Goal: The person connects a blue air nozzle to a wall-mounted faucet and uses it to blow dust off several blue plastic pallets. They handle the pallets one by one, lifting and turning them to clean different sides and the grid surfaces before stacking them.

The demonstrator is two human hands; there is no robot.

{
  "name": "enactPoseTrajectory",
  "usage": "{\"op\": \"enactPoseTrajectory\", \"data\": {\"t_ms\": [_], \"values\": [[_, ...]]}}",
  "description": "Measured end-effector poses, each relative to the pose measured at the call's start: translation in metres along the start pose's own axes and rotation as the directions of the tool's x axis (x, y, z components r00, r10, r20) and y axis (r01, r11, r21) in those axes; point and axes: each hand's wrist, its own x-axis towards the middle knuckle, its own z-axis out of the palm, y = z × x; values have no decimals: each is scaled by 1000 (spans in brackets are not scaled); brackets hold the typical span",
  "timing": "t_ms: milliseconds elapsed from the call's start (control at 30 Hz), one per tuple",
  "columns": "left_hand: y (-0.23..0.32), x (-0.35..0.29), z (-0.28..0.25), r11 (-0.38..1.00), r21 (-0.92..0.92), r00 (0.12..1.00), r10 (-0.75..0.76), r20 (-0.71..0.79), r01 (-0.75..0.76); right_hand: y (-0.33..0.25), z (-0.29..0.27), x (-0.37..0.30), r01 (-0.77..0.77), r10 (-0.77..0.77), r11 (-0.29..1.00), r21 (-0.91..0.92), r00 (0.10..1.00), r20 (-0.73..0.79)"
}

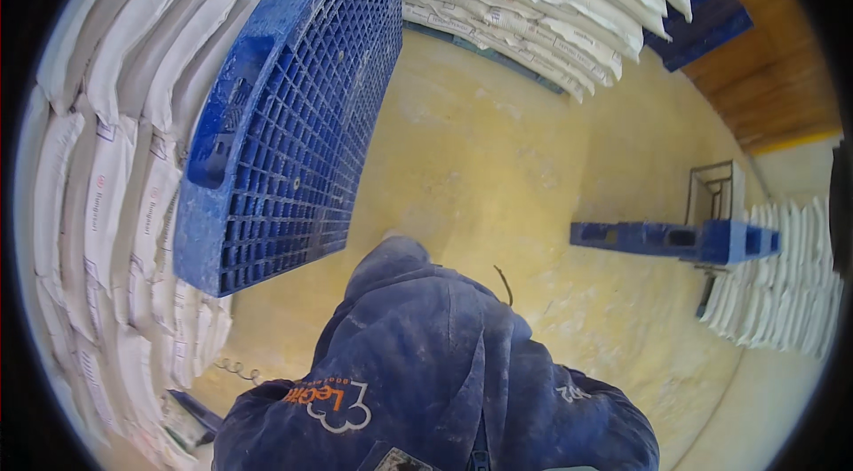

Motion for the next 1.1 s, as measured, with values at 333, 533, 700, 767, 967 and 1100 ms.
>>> {"op": "enactPoseTrajectory", "data": {"t_ms": [333, 533, 700, 767, 967, 1100], "values": [[78, 284, 2, 993, -52, 994, 107, -36, -108, -338, -137, 58, 283, -296, 941, -184, 954, -45], [192, 210, -118, 824, 173, 699, 553, -452, -540, -505, -64, 21, 420, -215, 757, -500, 883, 416], [329, 108, -165, 728, -51, 613, 535, -581, -683, -529, -41, 4, 611, -440, 791, -12, 583, 683], [385, 90, -154, 677, -170, 583, 447, -678, -716, -531, -44, 6, 485, -466, 848, 212, 495, 733], [507, -17, -168, 453, -533, 680, 273, -680, -715, -561, -92, -30, 165, -455, 885, 436, 504, 734], [550, -42, -161, 583, -376, 622, 302, -722, -720, -571, -115, -58, 620, -575, 761, 193, 505, 644]]}}
